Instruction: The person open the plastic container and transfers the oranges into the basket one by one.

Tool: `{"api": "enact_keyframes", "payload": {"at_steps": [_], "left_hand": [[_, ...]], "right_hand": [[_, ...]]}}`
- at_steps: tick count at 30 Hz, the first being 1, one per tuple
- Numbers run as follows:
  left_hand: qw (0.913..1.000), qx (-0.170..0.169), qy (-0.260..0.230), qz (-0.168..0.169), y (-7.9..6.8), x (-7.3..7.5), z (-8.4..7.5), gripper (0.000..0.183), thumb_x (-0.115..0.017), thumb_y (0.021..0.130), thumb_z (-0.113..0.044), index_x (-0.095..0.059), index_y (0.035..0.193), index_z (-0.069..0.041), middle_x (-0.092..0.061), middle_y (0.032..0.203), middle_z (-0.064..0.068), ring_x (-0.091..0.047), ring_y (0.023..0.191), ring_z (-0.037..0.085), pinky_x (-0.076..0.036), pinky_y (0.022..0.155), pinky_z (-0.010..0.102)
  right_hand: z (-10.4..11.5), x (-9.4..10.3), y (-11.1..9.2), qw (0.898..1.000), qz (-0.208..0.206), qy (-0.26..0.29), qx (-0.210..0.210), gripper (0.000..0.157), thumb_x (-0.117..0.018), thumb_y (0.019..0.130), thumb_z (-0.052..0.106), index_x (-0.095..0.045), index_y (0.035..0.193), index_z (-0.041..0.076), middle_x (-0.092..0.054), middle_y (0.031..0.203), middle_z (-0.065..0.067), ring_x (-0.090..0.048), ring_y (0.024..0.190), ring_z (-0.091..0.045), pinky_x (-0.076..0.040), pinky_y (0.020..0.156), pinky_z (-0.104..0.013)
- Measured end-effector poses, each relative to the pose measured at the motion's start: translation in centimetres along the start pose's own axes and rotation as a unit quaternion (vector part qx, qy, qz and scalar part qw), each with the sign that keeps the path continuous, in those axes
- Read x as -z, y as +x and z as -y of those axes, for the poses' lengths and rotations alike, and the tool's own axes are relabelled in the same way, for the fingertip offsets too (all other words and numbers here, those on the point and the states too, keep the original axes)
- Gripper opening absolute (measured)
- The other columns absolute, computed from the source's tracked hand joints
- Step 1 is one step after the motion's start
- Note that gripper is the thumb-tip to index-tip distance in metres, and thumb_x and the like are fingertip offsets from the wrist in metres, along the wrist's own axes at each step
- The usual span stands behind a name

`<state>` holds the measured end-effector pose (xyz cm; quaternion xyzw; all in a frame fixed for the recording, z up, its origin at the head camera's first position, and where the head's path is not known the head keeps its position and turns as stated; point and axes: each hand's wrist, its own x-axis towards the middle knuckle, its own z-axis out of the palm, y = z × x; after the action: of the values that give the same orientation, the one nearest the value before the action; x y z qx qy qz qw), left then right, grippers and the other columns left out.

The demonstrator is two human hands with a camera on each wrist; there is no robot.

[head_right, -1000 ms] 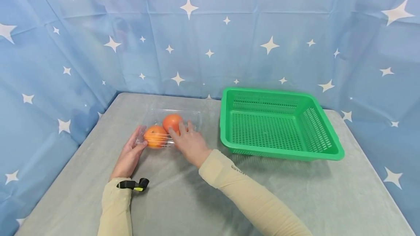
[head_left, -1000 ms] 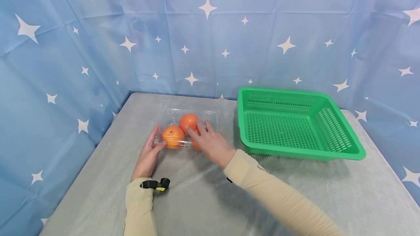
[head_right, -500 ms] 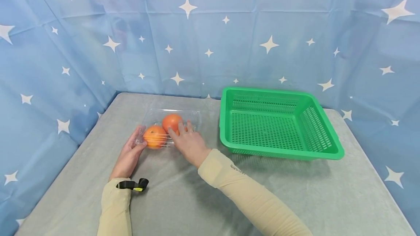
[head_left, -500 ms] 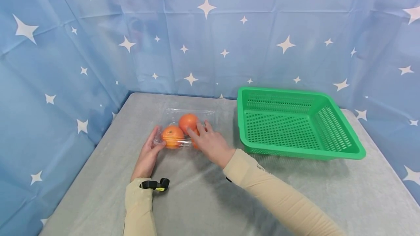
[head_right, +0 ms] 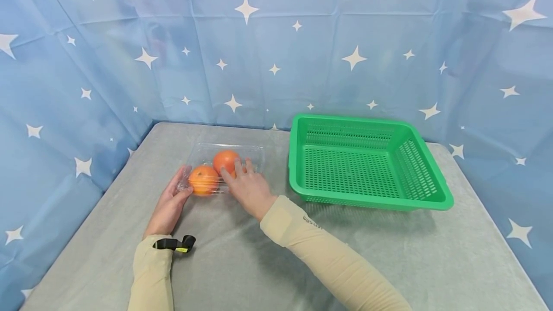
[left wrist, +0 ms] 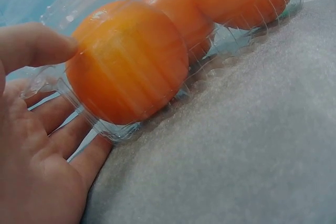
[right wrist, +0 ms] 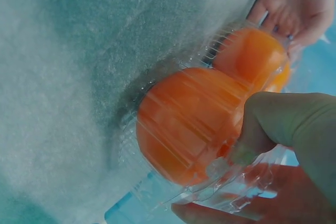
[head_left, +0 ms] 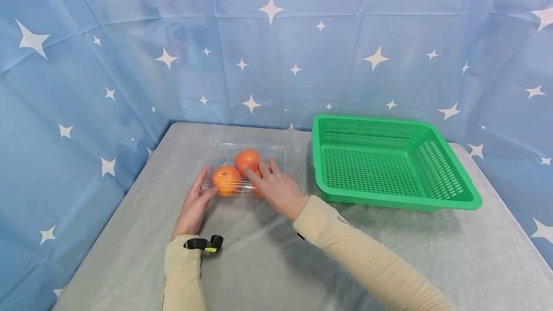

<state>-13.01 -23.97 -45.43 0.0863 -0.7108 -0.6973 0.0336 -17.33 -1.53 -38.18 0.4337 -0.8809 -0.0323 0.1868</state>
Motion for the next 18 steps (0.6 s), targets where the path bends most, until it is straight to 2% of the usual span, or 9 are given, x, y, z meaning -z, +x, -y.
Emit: {"api": "enact_keyframes", "payload": {"at_steps": [8,18], "left_hand": [[1.0000,-0.007,0.003,0.001,0.07,0.05,0.19,0.067,-0.059,0.084,-0.029,-0.023,0.141,-0.032,-0.021,0.143,-0.017,-0.013,0.132,0.007,-0.012,0.106,0.041],[1.0000,-0.001,0.005,0.002,-0.10,0.10,0.06,0.067,-0.059,0.084,-0.027,-0.024,0.141,-0.033,-0.020,0.144,-0.013,-0.014,0.132,0.008,-0.013,0.106,0.040]], "right_hand": [[0.00,0.19,0.09,1.000,0.015,0.006,-0.005,0.055,-0.067,0.078,0.014,-0.044,0.128,0.018,-0.047,0.125,-0.020,-0.049,0.107,-0.039,-0.051,0.050,-0.037],[-0.39,0.72,0.28,0.999,0.041,0.027,-0.004,0.058,-0.063,0.077,0.002,-0.043,0.128,0.019,-0.047,0.125,-0.020,-0.049,0.108,-0.039,-0.050,0.048,-0.038]]}}
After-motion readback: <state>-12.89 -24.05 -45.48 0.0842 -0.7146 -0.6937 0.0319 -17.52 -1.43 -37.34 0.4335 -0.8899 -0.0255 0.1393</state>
